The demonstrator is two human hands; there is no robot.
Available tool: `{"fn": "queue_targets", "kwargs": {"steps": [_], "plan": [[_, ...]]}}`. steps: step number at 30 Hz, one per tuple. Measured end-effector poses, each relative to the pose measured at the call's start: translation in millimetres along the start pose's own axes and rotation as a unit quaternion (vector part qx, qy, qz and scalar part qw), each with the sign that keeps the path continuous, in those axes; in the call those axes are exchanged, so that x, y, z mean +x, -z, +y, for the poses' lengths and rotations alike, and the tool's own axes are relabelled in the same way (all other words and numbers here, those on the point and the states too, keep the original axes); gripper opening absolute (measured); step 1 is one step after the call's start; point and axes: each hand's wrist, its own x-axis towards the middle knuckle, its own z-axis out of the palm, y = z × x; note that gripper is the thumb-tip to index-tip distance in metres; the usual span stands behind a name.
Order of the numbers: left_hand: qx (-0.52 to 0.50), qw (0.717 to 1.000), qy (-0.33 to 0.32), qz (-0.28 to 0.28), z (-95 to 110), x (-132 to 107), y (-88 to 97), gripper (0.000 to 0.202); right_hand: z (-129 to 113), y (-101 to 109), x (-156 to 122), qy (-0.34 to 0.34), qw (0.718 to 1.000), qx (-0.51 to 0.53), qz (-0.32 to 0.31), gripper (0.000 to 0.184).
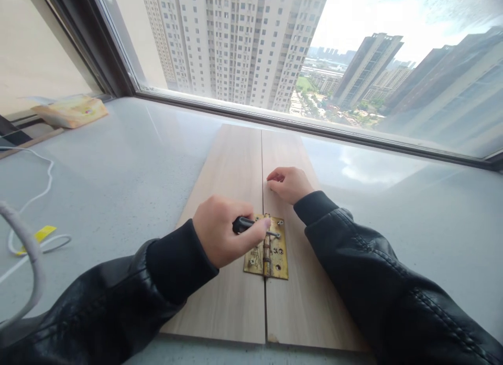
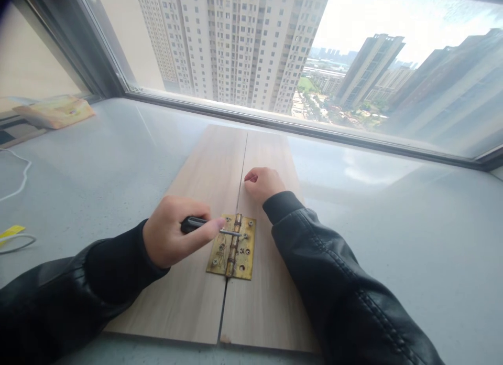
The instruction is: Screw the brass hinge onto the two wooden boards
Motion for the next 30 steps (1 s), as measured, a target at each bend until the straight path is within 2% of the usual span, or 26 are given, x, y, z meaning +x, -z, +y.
{"fn": "queue_targets", "kwargs": {"steps": [6,10,14,16,17,19,21,25,30], "plan": [[-0.120,0.988,0.041,0.090,-21,-10,-7.0,0.040,0,15,-15,-0.044,0.995,0.070,0.054,0.015],[-0.139,0.974,0.101,0.150,-36,-7,-5.3,0.045,-4,35,-57,-0.051,0.983,0.168,0.055,0.018],[-0.088,0.977,0.135,0.141,-58,2,4.5,0.044,16,46,-111,-0.062,0.972,0.216,0.066,0.024],[-0.072,0.971,0.168,0.153,-70,7,8.9,0.045,36,45,-127,-0.080,0.971,0.177,0.142,0.022],[-0.068,0.970,0.174,0.152,-76,9,10.3,0.045,46,44,-131,-0.101,0.960,0.204,0.160,0.022],[-0.082,0.970,0.188,0.130,-85,11,11.0,0.045,64,38,-135,-0.151,0.916,0.328,0.177,0.022],[-0.097,0.970,0.193,0.108,-92,12,9.7,0.046,75,32,-135,-0.165,0.897,0.368,0.181,0.022],[-0.087,0.969,0.209,0.101,-96,11,6.6,0.047,80,22,-135,-0.167,0.883,0.394,0.190,0.023],[-0.083,0.968,0.219,0.090,-94,10,7.2,0.047,78,21,-137,-0.178,0.868,0.415,0.208,0.022]]}}
